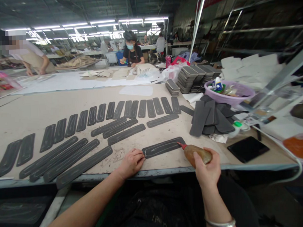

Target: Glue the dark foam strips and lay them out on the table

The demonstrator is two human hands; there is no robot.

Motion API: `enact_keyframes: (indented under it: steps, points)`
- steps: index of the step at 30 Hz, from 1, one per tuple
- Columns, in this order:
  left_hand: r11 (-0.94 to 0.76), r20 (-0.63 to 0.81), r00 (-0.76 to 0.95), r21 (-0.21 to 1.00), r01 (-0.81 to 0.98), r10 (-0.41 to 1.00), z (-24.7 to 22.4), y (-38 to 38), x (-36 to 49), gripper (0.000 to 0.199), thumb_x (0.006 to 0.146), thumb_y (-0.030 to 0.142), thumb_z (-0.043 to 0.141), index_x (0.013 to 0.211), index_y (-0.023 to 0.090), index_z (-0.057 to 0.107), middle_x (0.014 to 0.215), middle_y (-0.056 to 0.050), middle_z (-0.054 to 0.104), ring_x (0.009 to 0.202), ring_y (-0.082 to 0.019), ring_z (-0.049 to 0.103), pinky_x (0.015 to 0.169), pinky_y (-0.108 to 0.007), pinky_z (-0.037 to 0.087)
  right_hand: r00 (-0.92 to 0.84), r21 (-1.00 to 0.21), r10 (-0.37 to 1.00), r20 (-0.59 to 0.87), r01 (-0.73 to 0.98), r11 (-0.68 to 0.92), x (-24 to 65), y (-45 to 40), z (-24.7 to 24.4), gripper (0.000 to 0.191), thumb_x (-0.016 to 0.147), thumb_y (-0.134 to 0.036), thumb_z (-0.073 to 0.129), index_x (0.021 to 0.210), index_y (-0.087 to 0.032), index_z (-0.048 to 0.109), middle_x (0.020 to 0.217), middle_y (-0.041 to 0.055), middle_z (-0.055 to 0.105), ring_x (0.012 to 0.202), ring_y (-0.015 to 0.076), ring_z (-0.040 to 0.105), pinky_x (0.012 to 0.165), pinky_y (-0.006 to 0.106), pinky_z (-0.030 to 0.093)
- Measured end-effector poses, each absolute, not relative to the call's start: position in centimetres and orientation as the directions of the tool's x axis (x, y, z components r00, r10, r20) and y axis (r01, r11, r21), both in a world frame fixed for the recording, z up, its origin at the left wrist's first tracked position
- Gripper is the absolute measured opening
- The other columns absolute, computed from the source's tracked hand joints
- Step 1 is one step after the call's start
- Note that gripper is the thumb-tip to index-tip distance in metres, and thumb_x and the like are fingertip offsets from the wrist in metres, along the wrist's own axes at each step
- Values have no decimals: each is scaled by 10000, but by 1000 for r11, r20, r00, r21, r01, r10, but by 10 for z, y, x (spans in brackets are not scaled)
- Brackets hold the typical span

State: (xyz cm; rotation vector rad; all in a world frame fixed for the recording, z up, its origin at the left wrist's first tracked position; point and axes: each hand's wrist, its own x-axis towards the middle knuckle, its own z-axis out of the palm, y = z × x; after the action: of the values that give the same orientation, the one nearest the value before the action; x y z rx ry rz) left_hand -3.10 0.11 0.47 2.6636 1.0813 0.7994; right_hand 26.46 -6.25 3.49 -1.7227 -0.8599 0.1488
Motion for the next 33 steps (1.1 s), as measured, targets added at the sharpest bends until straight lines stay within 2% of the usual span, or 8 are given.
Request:
enact_keyframes:
  steps: [4,8,10,12,17,20,25,33]
  points:
    - [-718,412,592,325,615,693,6,1,-29,157,877,186,498,861,157,651,890,-70,636,852,-178,564,823,-335,498,758,-931,589,281,364,-25,268,-66,35,487,675,-482,689,1036,-179,565,953,40,583,824,216,557,761,344,434]
    - [-717,410,593,310,624,694,5,1,-28,148,874,184,499,863,148,642,893,-72,631,852,-178,551,823,-330,494,653,-991,753,83,132,-5,260,-70,31,536,642,-487,723,1056,-187,561,889,26,598,771,209,566,691,324,449]
    - [-717,414,590,304,628,693,5,0,-28,152,874,184,493,861,150,640,889,-73,630,851,-179,552,821,-332,495,606,-995,795,29,95,-36,259,-70,29,545,630,-481,729,1054,-183,562,864,24,602,754,207,567,685,325,450]
    - [-714,415,587,303,631,695,4,0,-28,158,875,184,485,859,154,639,887,-72,629,850,-180,555,819,-334,496,630,-988,776,36,141,-69,262,-70,28,521,632,-485,720,1034,-187,574,863,20,602,751,207,564,690,328,447]
    - [-710,411,584,317,629,700,5,0,-27,152,870,175,486,858,157,636,890,-70,626,851,-181,553,819,-337,494,778,-933,596,200,336,-125,283,-69,29,491,634,-482,713,1016,-195,602,934,32,594,821,231,557,747,358,433]
    - [-710,411,583,320,628,701,6,0,-26,148,868,174,488,855,159,635,885,-70,624,849,-183,550,814,-339,494,808,-923,527,263,369,-105,288,-68,30,506,641,-468,722,1046,-191,600,982,41,586,855,235,557,782,371,435]
    - [-708,407,584,318,630,702,4,0,-27,146,873,177,488,862,159,633,899,-70,621,859,-183,546,830,-343,486,818,-937,488,303,350,-5,281,-54,27,495,671,-455,713,1063,-181,585,1006,42,567,884,223,552,818,367,435]
    - [-707,409,583,303,639,702,4,1,-26,144,868,171,489,865,159,633,888,-67,618,851,-182,546,824,-337,485,817,-931,507,274,357,-71,282,-44,22,491,658,-450,703,1045,-174,581,982,49,566,875,230,545,814,377,432]
